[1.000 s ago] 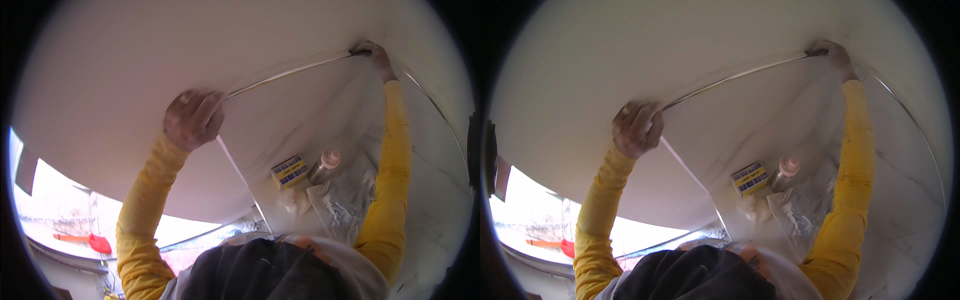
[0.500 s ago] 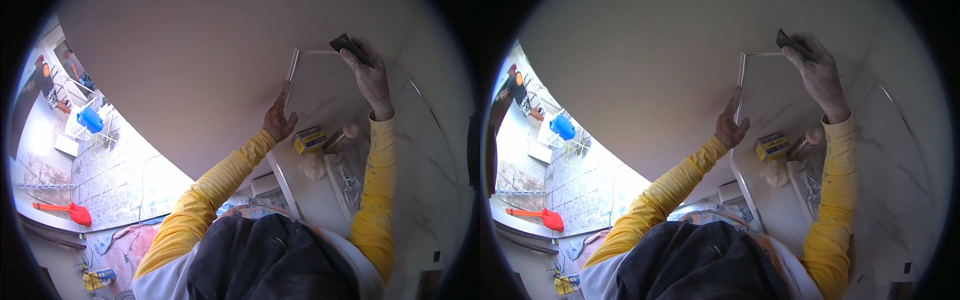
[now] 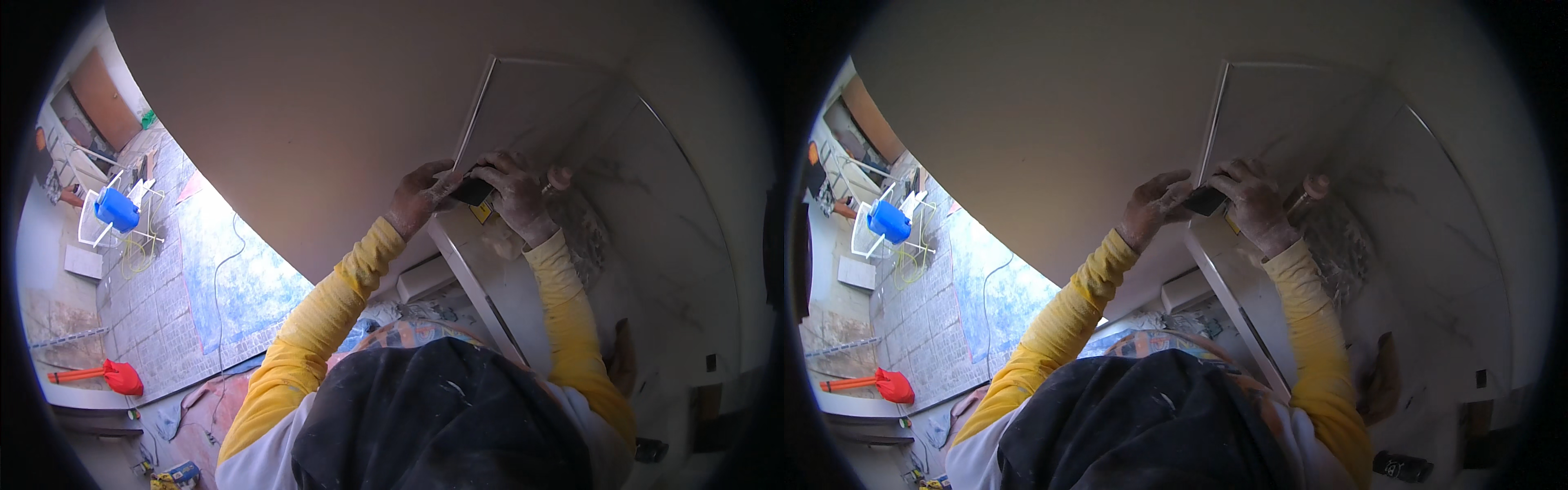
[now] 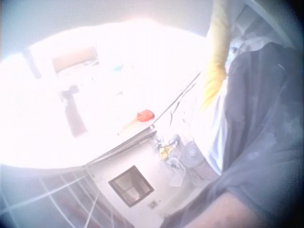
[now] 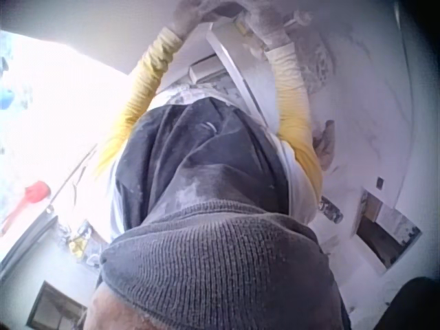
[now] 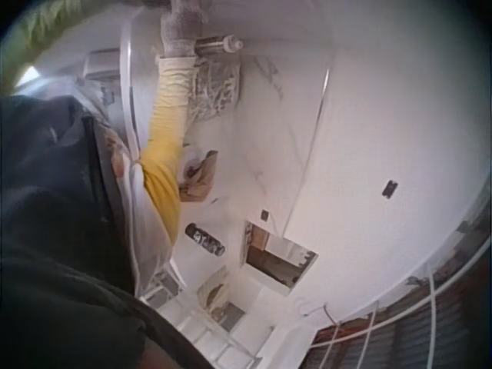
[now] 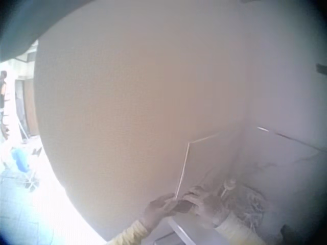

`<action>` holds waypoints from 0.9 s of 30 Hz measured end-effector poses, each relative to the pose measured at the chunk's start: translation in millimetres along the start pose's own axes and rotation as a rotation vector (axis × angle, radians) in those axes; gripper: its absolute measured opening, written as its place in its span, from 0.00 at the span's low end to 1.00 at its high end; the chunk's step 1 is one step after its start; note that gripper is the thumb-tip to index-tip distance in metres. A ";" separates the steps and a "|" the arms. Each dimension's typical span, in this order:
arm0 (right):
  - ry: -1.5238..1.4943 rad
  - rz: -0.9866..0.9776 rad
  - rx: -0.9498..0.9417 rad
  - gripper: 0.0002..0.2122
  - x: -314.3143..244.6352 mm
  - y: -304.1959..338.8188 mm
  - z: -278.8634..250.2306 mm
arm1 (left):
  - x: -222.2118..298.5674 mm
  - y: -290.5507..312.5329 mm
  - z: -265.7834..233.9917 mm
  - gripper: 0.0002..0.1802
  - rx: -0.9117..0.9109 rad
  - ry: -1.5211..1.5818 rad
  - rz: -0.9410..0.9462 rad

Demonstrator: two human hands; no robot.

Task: The person installs a metal trim strip along the corner of a tiled wall using a small black tool to press and align the piece. They repeatedly adjust the trim along the seam and smooth it into place while working on a ladder.

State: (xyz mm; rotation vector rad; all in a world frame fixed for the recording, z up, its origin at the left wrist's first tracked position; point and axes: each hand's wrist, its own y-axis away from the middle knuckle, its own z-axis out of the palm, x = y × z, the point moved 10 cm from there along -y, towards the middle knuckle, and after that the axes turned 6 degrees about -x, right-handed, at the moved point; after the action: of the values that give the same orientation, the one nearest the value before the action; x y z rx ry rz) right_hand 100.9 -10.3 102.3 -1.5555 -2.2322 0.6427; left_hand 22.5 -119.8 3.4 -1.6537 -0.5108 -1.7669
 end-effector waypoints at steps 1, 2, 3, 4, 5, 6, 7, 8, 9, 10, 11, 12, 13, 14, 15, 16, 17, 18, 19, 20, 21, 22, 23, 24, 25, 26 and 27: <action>0.107 -0.062 -0.014 0.20 -8.6 -0.4 4.5 | 8.6 3.1 -2.0 0.38 0.040 -0.192 0.031; 0.190 -0.059 -0.043 0.19 -6.2 -5.3 4.0 | 31.7 6.0 2.6 0.39 0.074 -0.427 0.184; 0.241 -0.106 -0.037 0.16 -8.6 -12.2 -0.6 | 53.6 10.7 12.3 0.39 0.108 -0.661 0.337; 0.292 -0.151 -0.031 0.13 -10.7 -21.0 -6.7 | 73.3 16.2 26.2 0.40 0.142 -0.893 0.491; 0.330 -0.206 -0.017 0.10 -16.4 -33.1 -10.5 | 82.3 13.2 29.0 0.39 0.139 -0.849 0.501; 0.330 -0.247 -0.028 0.13 -19.6 -43.4 -13.9 | 92.5 5.7 35.4 0.39 0.130 -0.796 0.513; 0.331 -0.285 -0.041 0.15 -21.6 -53.6 -17.5 | 98.5 -3.2 39.5 0.40 0.119 -0.742 0.525; 0.334 -0.323 -0.051 0.18 -22.1 -62.6 -20.9 | 102.0 -12.6 35.9 0.41 0.164 -0.717 0.570; 0.281 -0.310 -0.024 0.16 -15.8 -71.6 -30.9 | 105.4 -22.7 31.7 0.42 0.203 -0.692 0.617; 0.229 -0.297 0.003 0.14 -8.2 -79.2 -41.0 | 107.9 -27.0 28.3 0.44 0.240 -0.665 0.663; 0.174 -0.278 0.029 0.12 -1.3 -83.9 -49.5 | 110.8 -29.9 28.2 0.42 0.249 -0.689 0.627; 0.107 -0.276 0.089 0.14 -2.2 -87.5 -63.7 | 115.3 -32.2 28.2 0.41 0.255 -0.711 0.588; 0.040 -0.273 0.150 0.15 -5.7 -92.6 -79.6 | 115.9 -36.0 28.1 0.40 0.260 -0.732 0.549; -0.029 -0.276 0.221 0.16 -7.2 -97.0 -93.1 | 125.3 -29.9 25.1 0.40 0.337 -0.765 0.664; -0.074 -0.217 0.306 0.17 9.8 -99.0 -106.9 | 128.7 -25.5 27.8 0.40 0.402 -0.775 0.782; -0.120 -0.159 0.392 0.18 34.7 -104.6 -119.2 | 130.1 -20.3 30.6 0.39 0.469 -0.779 0.899; -0.166 -0.105 0.477 0.19 56.3 -108.6 -130.7 | 123.6 -30.8 29.0 0.40 0.462 -0.723 0.872; -0.192 0.000 0.536 0.22 66.0 -121.2 -138.9 | 115.4 -42.8 20.2 0.40 0.471 -0.686 0.833; -0.217 0.103 0.589 0.24 76.5 -132.8 -144.6 | 106.4 -52.8 13.0 0.40 0.487 -0.645 0.792; -0.093 0.059 0.629 0.25 88.7 -138.4 -151.4 | 102.6 -56.0 23.0 0.39 0.519 -0.658 0.831; 0.028 0.013 0.666 0.27 103.9 -144.6 -155.2 | 97.7 -60.4 35.9 0.39 0.552 -0.675 0.867; 0.048 0.035 0.682 0.28 120.2 -155.5 -156.8 | 98.9 -62.8 45.9 0.38 0.595 -0.698 0.913; 0.051 0.055 0.705 0.28 133.0 -168.0 -151.4 | 93.7 -72.0 43.3 0.37 0.607 -0.648 0.867; 0.040 0.080 0.734 0.29 139.7 -173.4 -145.7 | 88.7 -79.8 39.5 0.36 0.618 -0.614 0.817; -0.021 0.052 0.740 0.30 144.2 -176.9 -138.8 | 82.6 -85.1 35.3 0.35 0.633 -0.579 0.769; -0.070 0.031 0.738 0.32 149.2 -176.6 -131.5 | 83.7 -84.5 39.5 0.33 0.623 -0.554 0.774; -0.131 0.001 0.739 0.33 150.5 -177.9 -125.2 | 92.4 -80.3 42.1 0.32 0.624 -0.537 0.781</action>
State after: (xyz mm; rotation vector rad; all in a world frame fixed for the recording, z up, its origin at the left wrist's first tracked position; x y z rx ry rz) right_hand -24.7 99.4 307.5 -1.1471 -1.7470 1.4012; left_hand -1.2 -52.5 111.4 -1.5360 -0.4834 -0.5186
